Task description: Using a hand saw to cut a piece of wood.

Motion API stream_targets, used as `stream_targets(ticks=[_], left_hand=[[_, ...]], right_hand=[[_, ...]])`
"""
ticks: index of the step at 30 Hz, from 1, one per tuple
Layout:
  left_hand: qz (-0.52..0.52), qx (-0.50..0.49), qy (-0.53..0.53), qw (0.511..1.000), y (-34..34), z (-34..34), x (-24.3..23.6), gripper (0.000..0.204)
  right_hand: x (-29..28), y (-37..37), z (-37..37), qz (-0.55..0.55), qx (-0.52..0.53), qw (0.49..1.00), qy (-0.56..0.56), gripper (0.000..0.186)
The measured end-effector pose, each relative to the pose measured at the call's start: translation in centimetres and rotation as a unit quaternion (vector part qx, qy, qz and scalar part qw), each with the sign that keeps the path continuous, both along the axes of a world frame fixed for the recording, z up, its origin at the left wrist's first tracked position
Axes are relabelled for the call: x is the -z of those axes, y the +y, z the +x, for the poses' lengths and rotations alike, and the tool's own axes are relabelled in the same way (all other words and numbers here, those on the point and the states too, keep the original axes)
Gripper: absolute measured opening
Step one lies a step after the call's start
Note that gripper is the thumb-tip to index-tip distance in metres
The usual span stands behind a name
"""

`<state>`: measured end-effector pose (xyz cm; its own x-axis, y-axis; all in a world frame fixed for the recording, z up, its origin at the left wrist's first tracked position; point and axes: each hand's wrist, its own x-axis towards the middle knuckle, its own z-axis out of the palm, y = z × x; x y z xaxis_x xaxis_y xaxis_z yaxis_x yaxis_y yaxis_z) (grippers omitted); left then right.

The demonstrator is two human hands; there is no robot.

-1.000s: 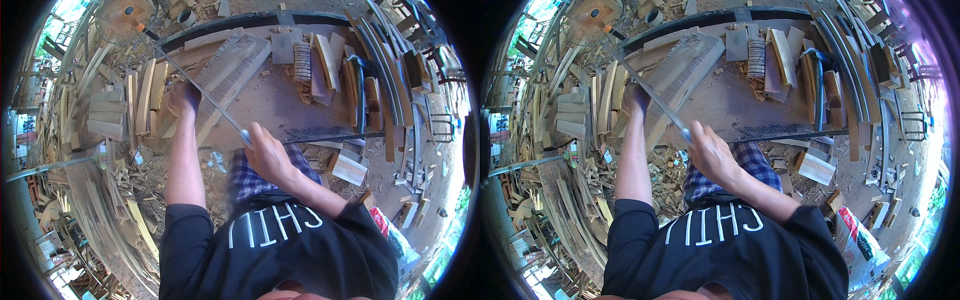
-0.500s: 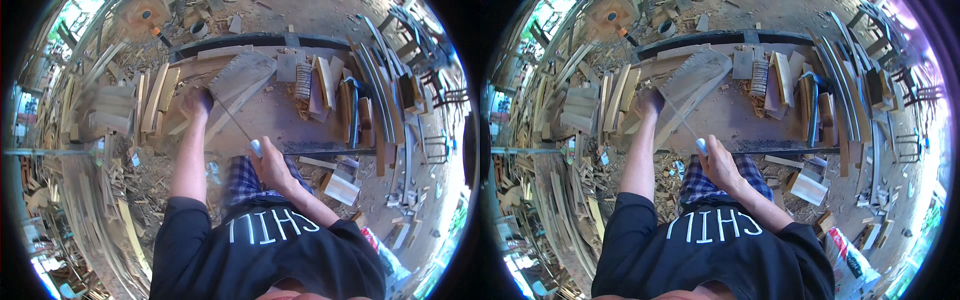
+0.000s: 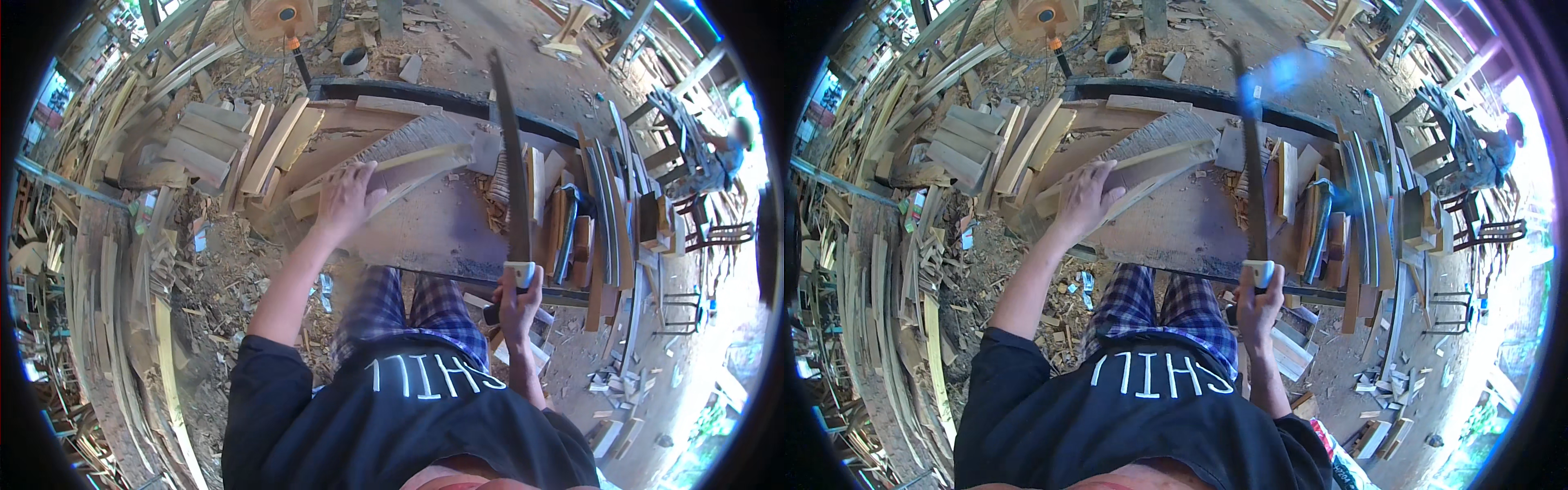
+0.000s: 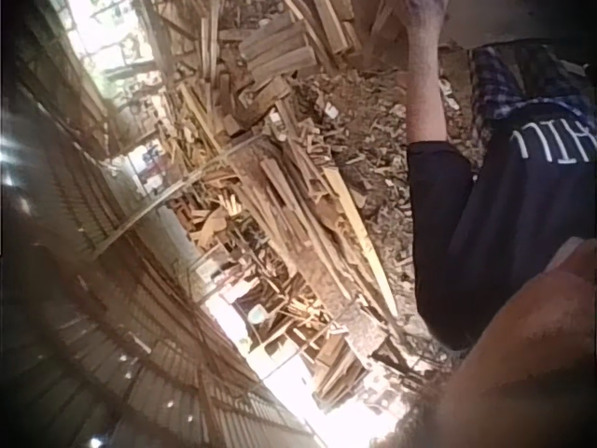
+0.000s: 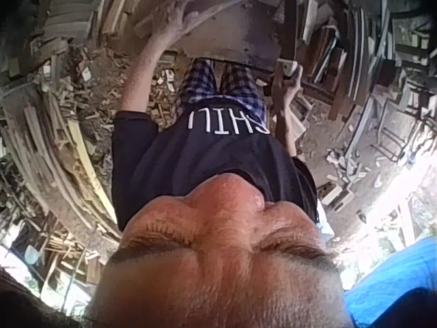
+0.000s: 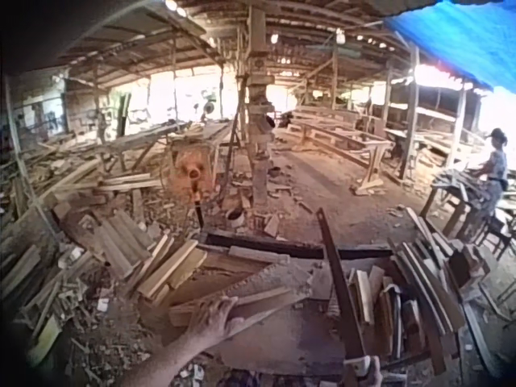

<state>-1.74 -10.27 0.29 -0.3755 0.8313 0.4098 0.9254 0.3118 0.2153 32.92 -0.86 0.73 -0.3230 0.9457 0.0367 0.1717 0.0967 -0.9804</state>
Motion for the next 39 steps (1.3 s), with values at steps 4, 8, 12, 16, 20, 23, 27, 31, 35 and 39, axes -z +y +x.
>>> stream_targets(ticks=[4,8,12,16,20,23,27,31,35,39], left_hand=[[-0.102,-0.061,-0.051,0.992,-0.7,2.1,-1.7,0.059],[-0.051,-0.066,-0.063,0.995,-1.5,0.5,0.2,0.06],[-0.046,-0.094,-0.051,0.993,-3.2,-2.1,0.2,0.059],[-0.102,-0.121,-0.101,0.982,-5.8,-4.4,-0.8,0.06],[-0.161,-0.138,-0.1,0.972,-5.6,-3.9,-2.7,0.067],[-0.173,-0.136,-0.09,0.971,-3.5,-3.1,-2.9,0.072],[-0.194,-0.106,-0.094,0.971,1.4,-1.3,-3.4,0.082],[-0.159,-0.08,-0.032,0.983,6.4,-0.1,-2.0,0.084],[-0.114,-0.05,-0.025,0.992,8.1,-0.6,-0.6,0.074],[-0.118,0.004,-0.119,0.986,6.9,0.0,0.3,0.067]], right_hand=[[1.7,0.4,2.1,-0.036,0.053,0.998,0.007,0.018],[1.3,-0.5,2.9,-0.055,0.051,0.997,-0.001,0.017],[2.2,-0.8,3.8,-0.042,0.04,0.998,-0.001,0.017],[2.7,-0.8,3.4,-0.026,0.017,1.0,-0.001,0.017],[3.0,-0.5,2.3,-0.016,-0.017,1.0,-0.017,0.017],[3.3,-0.4,1.4,-0.002,-0.047,0.998,-0.033,0.018],[4.0,-0.6,1.4,0.054,-0.061,0.993,-0.091,0.018],[3.7,-1.2,2.3,0.089,-0.068,0.99,-0.09,0.019],[4.1,-1.7,3.7,0.068,-0.058,0.991,-0.098,0.021],[3.9,-1.8,4.3,0.075,-0.052,0.991,-0.098,0.023]])
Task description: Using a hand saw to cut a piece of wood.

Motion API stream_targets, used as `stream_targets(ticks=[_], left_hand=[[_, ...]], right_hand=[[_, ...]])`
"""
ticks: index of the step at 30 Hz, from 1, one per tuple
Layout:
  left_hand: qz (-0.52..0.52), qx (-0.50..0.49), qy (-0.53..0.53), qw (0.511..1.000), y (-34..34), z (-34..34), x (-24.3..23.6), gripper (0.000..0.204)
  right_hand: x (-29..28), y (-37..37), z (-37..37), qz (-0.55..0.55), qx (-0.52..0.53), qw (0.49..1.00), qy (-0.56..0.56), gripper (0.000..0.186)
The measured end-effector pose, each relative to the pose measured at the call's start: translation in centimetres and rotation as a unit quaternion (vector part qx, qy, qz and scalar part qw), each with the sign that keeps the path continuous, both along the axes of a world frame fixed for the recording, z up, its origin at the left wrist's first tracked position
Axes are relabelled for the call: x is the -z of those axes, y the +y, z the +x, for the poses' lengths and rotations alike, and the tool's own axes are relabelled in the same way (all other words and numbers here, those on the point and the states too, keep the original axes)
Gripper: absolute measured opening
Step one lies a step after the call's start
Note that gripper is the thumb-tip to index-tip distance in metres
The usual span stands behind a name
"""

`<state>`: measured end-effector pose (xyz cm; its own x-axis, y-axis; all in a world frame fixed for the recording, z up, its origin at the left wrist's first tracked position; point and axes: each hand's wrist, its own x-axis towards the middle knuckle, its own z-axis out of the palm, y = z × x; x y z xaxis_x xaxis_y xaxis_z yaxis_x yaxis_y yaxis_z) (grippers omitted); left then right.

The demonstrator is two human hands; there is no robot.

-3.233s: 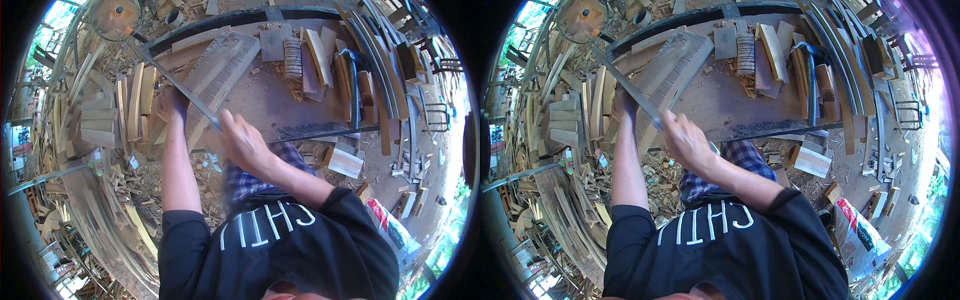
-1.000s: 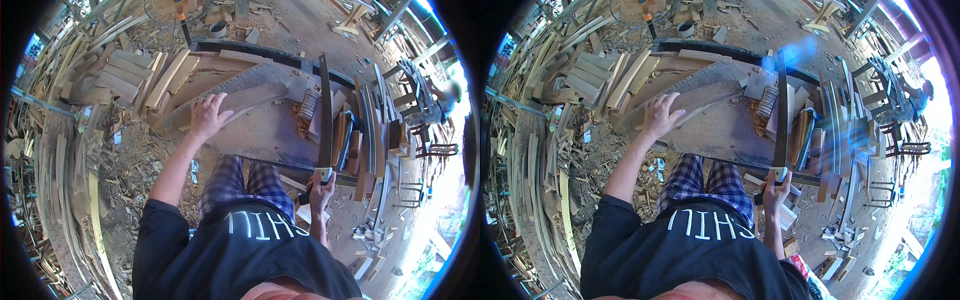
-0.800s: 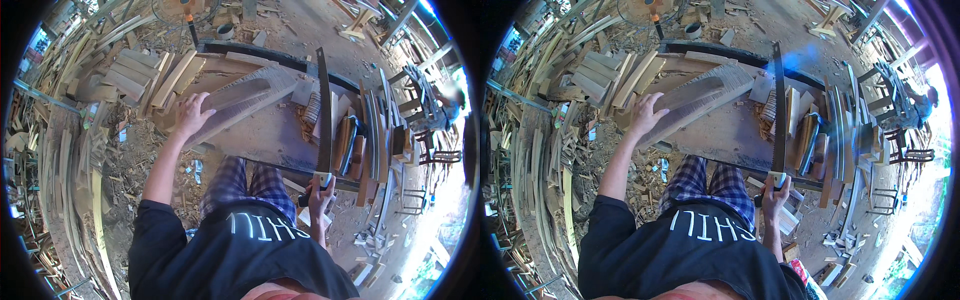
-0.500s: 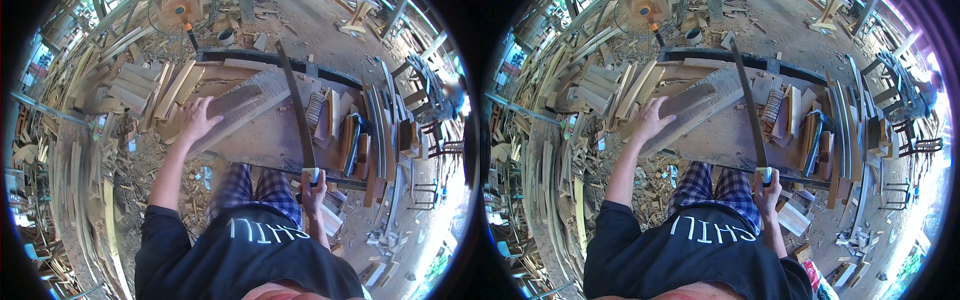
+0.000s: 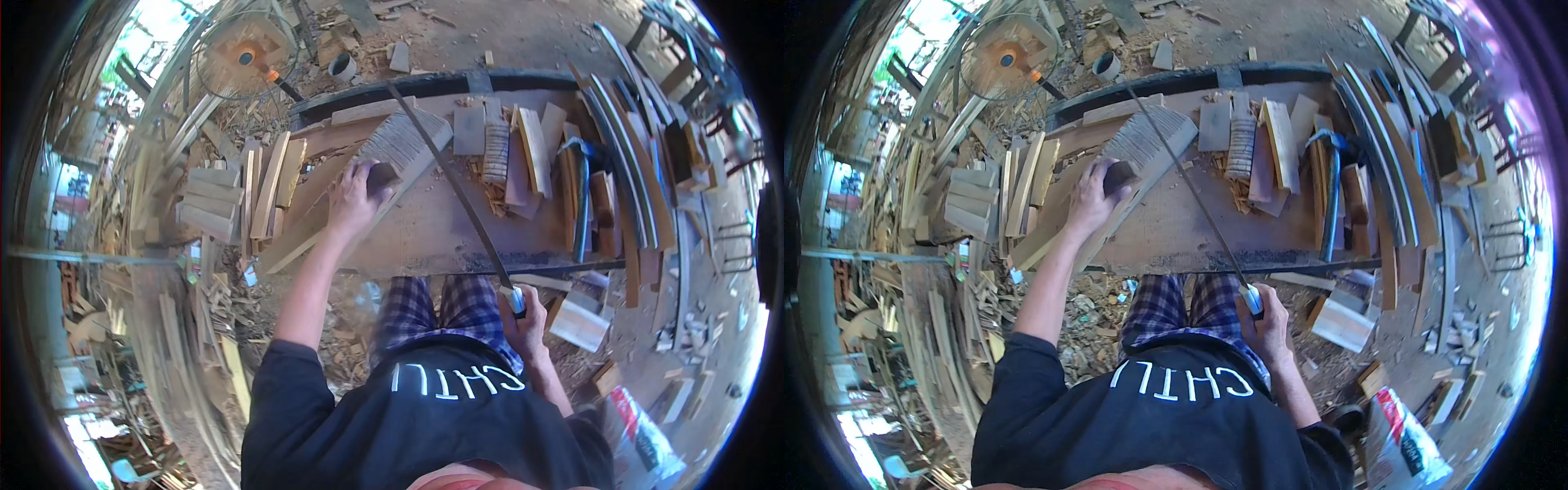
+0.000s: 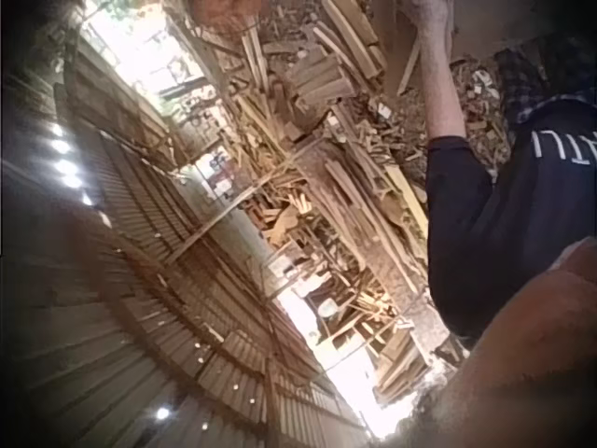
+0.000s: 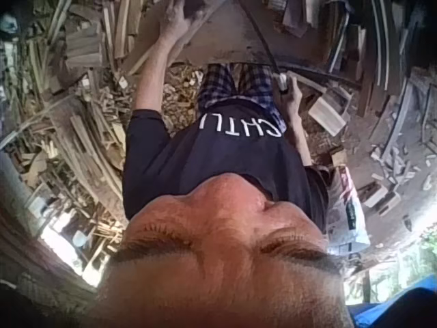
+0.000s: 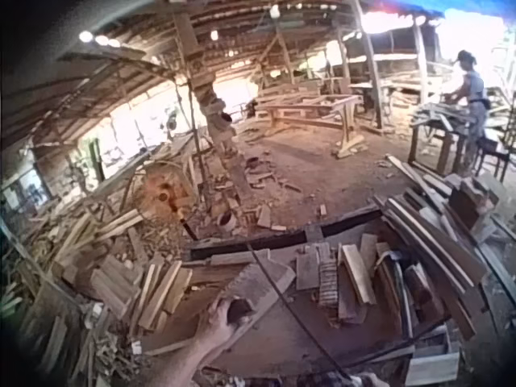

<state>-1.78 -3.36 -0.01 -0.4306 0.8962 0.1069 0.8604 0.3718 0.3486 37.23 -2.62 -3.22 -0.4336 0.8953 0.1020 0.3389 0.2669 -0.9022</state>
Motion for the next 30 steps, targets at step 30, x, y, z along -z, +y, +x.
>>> stream_targets(ticks=[30], left_hand=[[0.019,-0.236,0.109,0.965,5.5,1.0,1.2,0.034]], right_hand=[[-1.3,7.7,-15.9,-0.054,-0.171,0.981,0.068,0.023]])
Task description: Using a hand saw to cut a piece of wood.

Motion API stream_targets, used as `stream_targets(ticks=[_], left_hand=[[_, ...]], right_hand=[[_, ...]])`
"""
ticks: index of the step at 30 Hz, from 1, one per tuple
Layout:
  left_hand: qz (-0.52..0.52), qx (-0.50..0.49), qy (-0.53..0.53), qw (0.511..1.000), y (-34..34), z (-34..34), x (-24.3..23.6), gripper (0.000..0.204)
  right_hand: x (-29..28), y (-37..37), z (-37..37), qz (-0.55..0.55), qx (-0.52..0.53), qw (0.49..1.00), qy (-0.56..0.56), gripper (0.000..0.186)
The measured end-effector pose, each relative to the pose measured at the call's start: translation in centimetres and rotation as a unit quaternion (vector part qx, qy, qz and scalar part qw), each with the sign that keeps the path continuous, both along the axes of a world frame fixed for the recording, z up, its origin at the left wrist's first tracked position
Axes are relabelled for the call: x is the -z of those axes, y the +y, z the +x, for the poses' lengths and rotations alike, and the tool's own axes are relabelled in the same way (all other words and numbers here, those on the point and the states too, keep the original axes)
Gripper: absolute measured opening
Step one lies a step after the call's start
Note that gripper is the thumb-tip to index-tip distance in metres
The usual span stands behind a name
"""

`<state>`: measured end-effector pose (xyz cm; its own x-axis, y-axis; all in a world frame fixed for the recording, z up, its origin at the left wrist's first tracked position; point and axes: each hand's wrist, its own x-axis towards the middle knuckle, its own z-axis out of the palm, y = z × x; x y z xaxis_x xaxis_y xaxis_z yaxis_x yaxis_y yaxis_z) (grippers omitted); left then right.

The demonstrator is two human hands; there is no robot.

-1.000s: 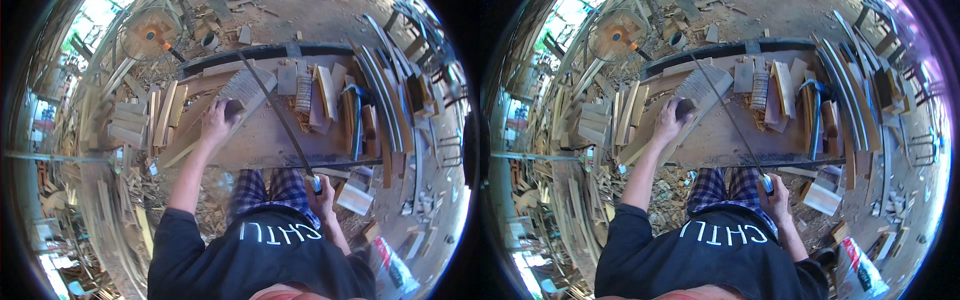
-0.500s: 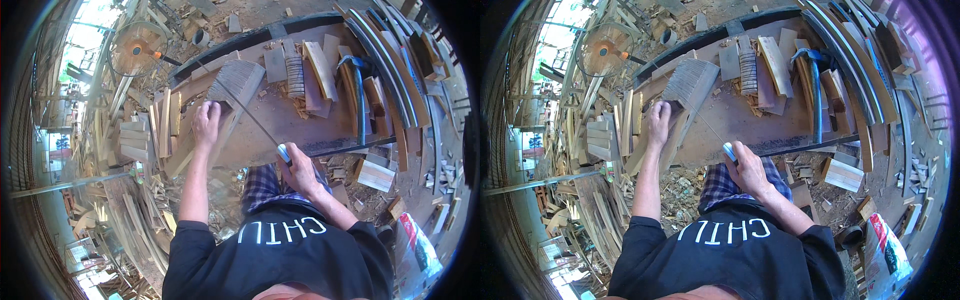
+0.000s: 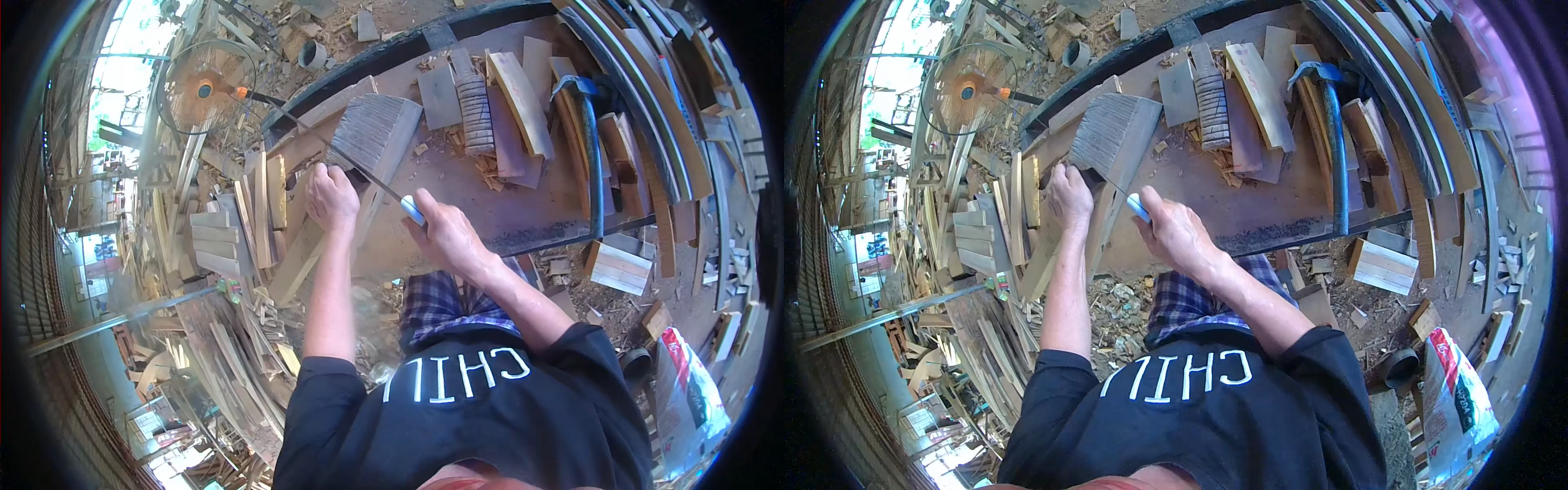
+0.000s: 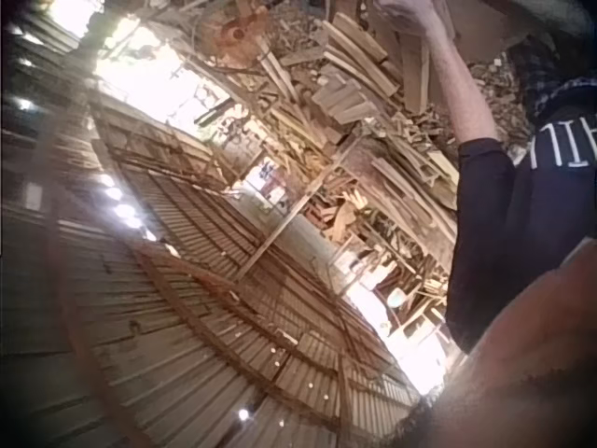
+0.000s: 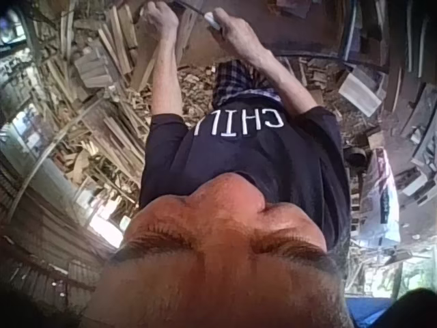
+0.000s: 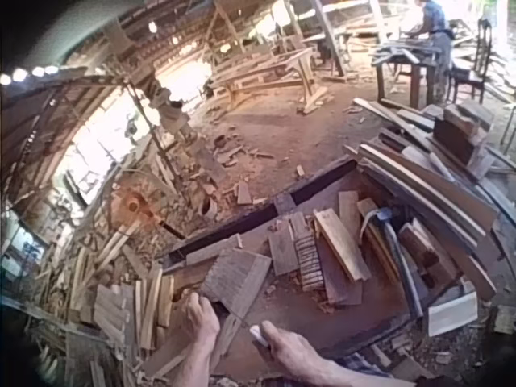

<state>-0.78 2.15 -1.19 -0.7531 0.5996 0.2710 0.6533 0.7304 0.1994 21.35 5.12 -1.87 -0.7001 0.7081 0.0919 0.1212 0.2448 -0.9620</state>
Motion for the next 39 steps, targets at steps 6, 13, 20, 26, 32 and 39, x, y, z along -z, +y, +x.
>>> stream_targets(ticks=[6,13,20,26,32,39], left_hand=[[-0.04,0.002,-0.018,0.999,0.1,2.5,-0.5,0.034],[-0.01,0.058,-0.098,0.993,-1.7,-0.4,-0.1,0.052],[-0.045,0.23,-0.222,0.947,-5.4,-2.3,-3.3,0.074],[-0.111,0.249,-0.179,0.945,-5.4,-1.1,-4.6,0.07],[-0.036,0.273,-0.108,0.955,-6.5,-1.4,-3.6,0.059],[0.105,0.236,0.098,0.961,-6.2,-4.0,-1.8,0.059]], right_hand=[[0.2,-1.1,2.4,-0.026,0.015,1.0,-0.004,0.026],[0.6,-0.5,0.6,-0.08,0.036,0.996,-0.005,0.026],[1.1,-1.4,7.8,-0.158,0.137,0.978,0.011,0.022],[1.7,-2.2,8.4,-0.072,0.131,0.989,-0.006,0.019],[0.9,-2.9,7.6,-0.03,0.135,0.987,-0.078,0.022],[2.9,-3.4,7.1,0.035,0.158,0.981,-0.106,0.028]])
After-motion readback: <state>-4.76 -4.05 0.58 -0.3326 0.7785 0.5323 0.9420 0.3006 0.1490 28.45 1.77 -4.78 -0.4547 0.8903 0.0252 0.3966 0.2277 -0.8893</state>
